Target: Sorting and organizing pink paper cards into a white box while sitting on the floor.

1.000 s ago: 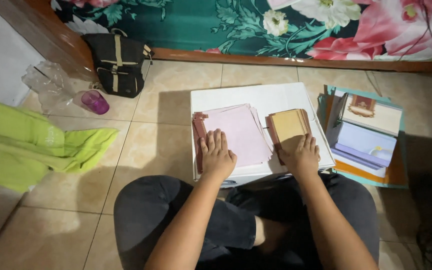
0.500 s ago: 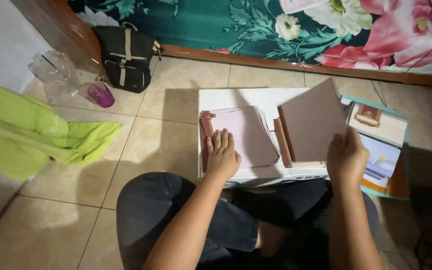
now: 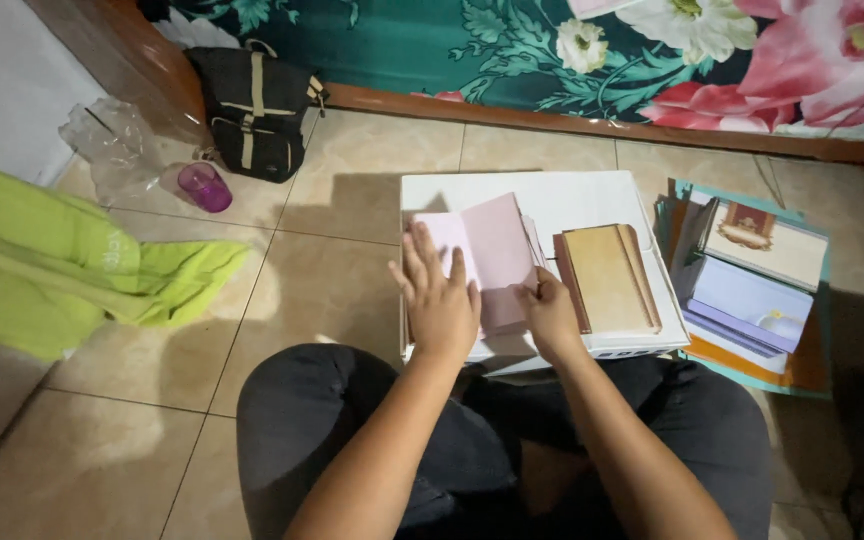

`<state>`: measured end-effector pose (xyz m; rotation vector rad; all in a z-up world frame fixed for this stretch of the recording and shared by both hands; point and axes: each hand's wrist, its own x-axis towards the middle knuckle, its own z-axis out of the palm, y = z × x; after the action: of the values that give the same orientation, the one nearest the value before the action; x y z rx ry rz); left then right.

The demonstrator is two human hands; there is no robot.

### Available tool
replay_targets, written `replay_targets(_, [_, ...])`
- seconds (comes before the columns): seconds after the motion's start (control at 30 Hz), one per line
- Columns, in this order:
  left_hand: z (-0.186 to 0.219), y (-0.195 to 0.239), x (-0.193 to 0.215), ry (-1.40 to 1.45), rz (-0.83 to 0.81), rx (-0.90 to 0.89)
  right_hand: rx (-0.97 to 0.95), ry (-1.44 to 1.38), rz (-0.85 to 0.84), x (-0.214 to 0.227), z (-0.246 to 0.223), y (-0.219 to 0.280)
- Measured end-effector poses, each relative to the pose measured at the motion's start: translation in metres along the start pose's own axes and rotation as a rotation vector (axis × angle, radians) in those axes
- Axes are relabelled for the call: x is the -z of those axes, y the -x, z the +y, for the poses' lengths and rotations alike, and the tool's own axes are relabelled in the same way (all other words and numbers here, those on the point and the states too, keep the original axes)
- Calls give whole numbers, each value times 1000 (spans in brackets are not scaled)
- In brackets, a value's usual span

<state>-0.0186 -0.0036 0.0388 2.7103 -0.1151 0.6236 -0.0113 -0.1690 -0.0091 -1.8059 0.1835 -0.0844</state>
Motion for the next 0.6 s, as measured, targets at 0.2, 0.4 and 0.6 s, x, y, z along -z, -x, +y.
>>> replay_targets(0.2, [-13, 13, -62, -98, -470, 81, 28, 502, 14, 22, 23, -20])
replay_targets(0.4, [-6, 12, -44, -84, -672, 154, 677, 1344, 38, 12, 36, -14])
replay_targets(0.6, [-2, 8, -37, -129, -753, 147, 601, 993, -455, -17, 58, -24])
